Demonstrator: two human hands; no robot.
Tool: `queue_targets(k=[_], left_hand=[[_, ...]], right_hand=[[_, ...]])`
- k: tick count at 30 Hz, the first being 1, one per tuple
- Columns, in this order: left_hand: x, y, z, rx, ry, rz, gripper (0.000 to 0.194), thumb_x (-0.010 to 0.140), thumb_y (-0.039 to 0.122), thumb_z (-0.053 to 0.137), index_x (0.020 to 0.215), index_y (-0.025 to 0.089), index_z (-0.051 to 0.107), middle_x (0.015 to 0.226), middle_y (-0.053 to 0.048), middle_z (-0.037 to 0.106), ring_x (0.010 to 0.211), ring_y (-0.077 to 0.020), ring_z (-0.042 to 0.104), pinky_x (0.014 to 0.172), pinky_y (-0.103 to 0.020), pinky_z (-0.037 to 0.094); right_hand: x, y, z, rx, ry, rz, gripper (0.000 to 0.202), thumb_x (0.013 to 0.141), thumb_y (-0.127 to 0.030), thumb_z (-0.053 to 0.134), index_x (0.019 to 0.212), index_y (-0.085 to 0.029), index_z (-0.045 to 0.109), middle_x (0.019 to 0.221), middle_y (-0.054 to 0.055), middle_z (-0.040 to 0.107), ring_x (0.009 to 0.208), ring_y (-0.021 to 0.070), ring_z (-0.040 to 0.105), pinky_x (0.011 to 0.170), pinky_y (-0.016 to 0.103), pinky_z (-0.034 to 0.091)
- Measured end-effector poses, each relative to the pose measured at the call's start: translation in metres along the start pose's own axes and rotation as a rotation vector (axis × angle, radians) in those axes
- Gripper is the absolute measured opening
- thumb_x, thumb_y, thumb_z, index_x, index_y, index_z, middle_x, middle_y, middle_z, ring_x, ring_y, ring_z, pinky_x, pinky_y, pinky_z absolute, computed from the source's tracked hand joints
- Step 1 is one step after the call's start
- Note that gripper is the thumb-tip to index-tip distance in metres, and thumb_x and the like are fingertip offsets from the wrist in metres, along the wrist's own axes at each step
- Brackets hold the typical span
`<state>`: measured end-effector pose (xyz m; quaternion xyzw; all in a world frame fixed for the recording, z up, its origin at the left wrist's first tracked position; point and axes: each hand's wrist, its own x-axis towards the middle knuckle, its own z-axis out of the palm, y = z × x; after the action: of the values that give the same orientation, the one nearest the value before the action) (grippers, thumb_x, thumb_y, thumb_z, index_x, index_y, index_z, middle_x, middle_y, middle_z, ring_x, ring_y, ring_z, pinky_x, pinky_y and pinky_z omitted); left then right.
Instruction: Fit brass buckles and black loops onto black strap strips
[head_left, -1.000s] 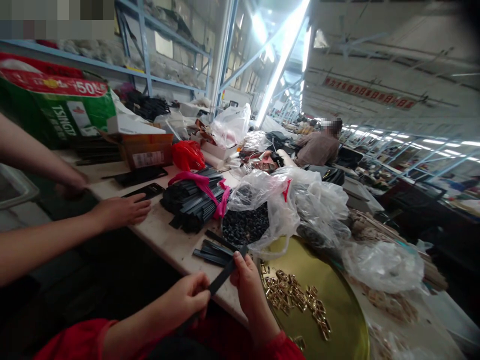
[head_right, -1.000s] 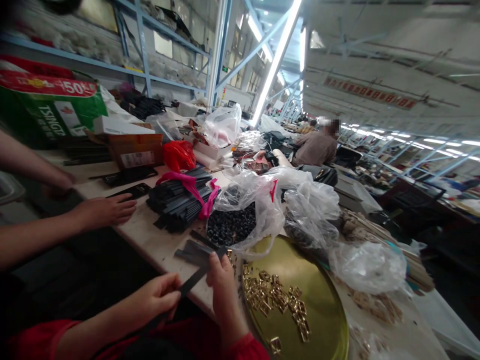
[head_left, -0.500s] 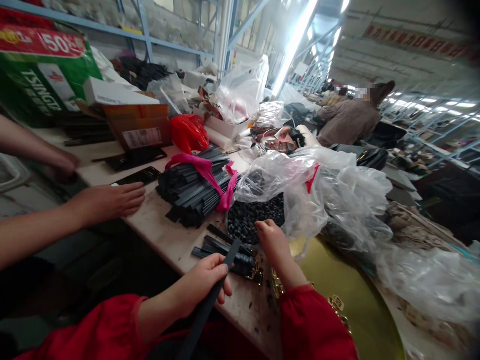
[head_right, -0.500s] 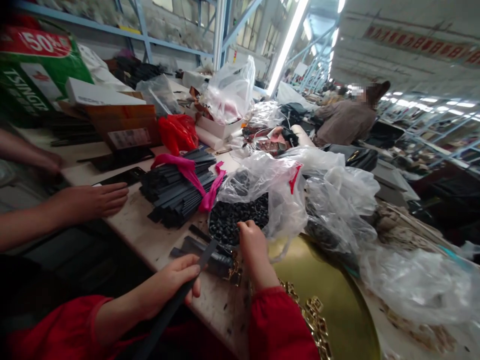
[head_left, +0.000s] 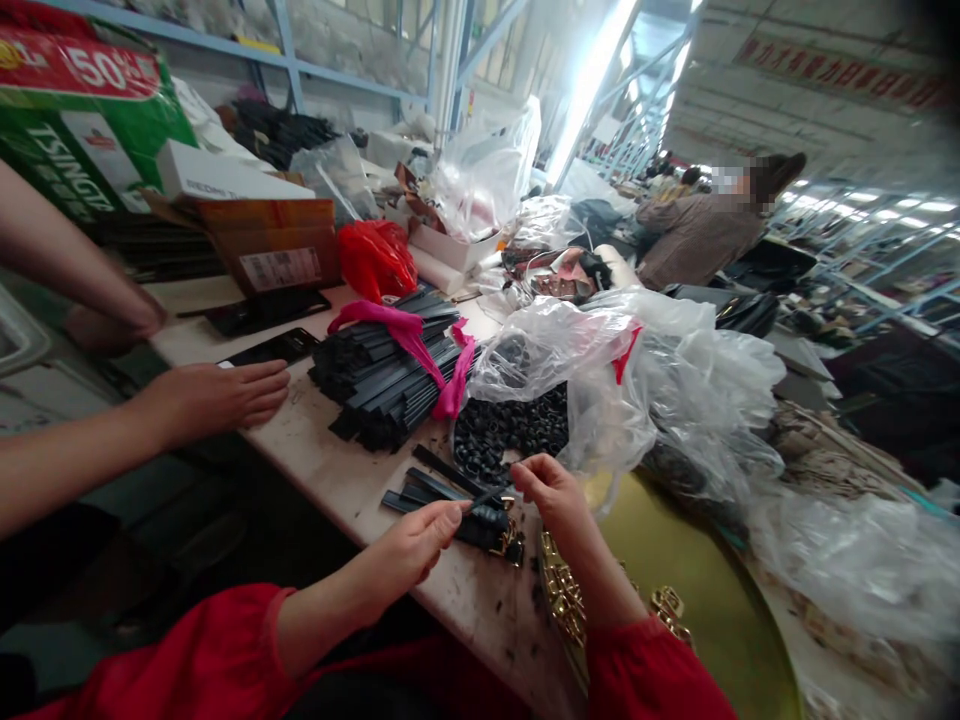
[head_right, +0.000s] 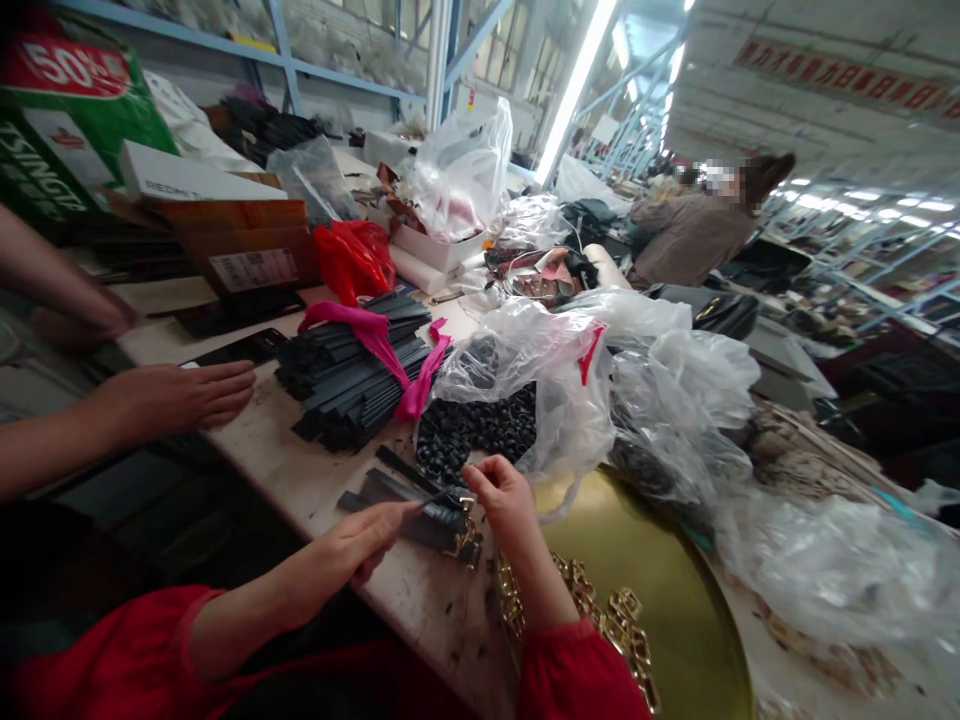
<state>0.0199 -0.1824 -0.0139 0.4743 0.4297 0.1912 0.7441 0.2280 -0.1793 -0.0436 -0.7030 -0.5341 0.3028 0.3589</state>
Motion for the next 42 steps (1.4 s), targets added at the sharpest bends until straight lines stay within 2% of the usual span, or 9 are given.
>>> queue_targets(k=[2,5,8,13,19,24,31,37,42], left_hand=[[-0.003,0.001,-0.001,0.072,-0.003,0.053,0.041,0.077,0.052,0.044,0.087,0.014,0.052,0.053,0.009,0.03,0.045,-0.0065,0.026,0.041,-0.019,0.02],[-0.007,-0.002,0.0,0.189,-0.036,0.122,0.033,0.076,0.048,0.046,0.076,0.016,0.049,0.053,0.009,0.033,0.046,-0.0067,0.029,0.043,-0.019,0.023],[-0.014,-0.008,0.001,0.338,-0.026,0.185,0.027,0.078,0.042,0.044,0.07,0.017,0.048,0.055,0.008,0.037,0.049,-0.008,0.034,0.046,-0.02,0.026],[-0.031,-0.013,0.002,0.512,-0.016,0.251,0.021,0.077,0.032,0.043,0.064,0.016,0.049,0.057,0.006,0.041,0.055,-0.0094,0.039,0.05,-0.02,0.029],[-0.048,-0.013,0.002,0.274,-0.149,-0.051,0.021,0.075,0.036,0.04,0.077,0.016,0.049,0.047,0.007,0.047,0.033,-0.0066,0.035,0.035,-0.017,0.023],[-0.054,-0.016,0.003,0.11,-0.234,-0.124,0.022,0.075,0.034,0.043,0.084,0.015,0.051,0.046,0.007,0.05,0.031,-0.0047,0.035,0.033,-0.014,0.023],[-0.053,-0.024,0.009,0.285,-0.16,-0.015,0.021,0.078,0.032,0.04,0.083,0.015,0.051,0.045,0.008,0.048,0.031,-0.0056,0.035,0.032,-0.014,0.022],[-0.053,-0.023,0.011,0.421,-0.124,0.063,0.026,0.082,0.04,0.037,0.073,0.017,0.048,0.045,0.007,0.045,0.035,-0.0075,0.036,0.036,-0.017,0.024],[-0.05,-0.023,0.006,0.69,-0.075,0.174,0.027,0.08,0.033,0.042,0.059,0.017,0.05,0.049,0.005,0.045,0.046,-0.0101,0.039,0.044,-0.02,0.023]], right_hand=[[-0.025,-0.007,0.007,0.379,-0.055,0.132,0.033,0.077,-0.051,0.053,0.07,-0.019,0.052,0.066,0.001,0.059,0.055,0.0123,0.052,0.053,0.024,0.042],[-0.058,-0.02,0.019,1.002,-0.043,0.374,0.034,0.061,-0.046,0.073,0.068,-0.018,0.055,0.064,-0.002,0.06,0.052,0.0084,0.052,0.051,0.019,0.042],[-0.079,-0.031,0.028,1.189,0.04,0.441,0.031,0.056,-0.037,0.079,0.067,-0.018,0.056,0.06,-0.005,0.058,0.051,0.0055,0.051,0.051,0.015,0.041],[-0.098,-0.034,0.031,1.025,0.113,0.36,0.031,0.06,-0.035,0.077,0.082,-0.019,0.062,0.068,-0.005,0.06,0.052,0.0053,0.051,0.052,0.017,0.042],[-0.115,-0.032,0.03,0.955,0.04,0.289,0.027,0.064,-0.032,0.074,0.083,-0.019,0.061,0.073,-0.002,0.061,0.059,0.0091,0.054,0.059,0.022,0.045],[-0.124,-0.032,0.029,0.931,0.041,0.263,0.027,0.066,-0.033,0.073,0.084,-0.019,0.06,0.076,-0.002,0.061,0.057,0.008,0.052,0.054,0.02,0.044],[-0.129,-0.029,0.034,1.001,0.063,0.343,0.024,0.066,-0.036,0.073,0.075,-0.018,0.062,0.079,0.001,0.063,0.068,0.0112,0.056,0.066,0.025,0.047],[-0.129,-0.019,0.041,1.009,0.097,0.347,0.035,0.062,-0.031,0.076,0.092,-0.02,0.063,0.087,0.002,0.064,0.076,0.0142,0.059,0.072,0.027,0.047],[-0.135,-0.014,0.043,0.843,0.04,0.302,0.028,0.066,-0.034,0.071,0.089,-0.02,0.066,0.075,0.0,0.063,0.062,0.0126,0.055,0.063,0.027,0.046]])
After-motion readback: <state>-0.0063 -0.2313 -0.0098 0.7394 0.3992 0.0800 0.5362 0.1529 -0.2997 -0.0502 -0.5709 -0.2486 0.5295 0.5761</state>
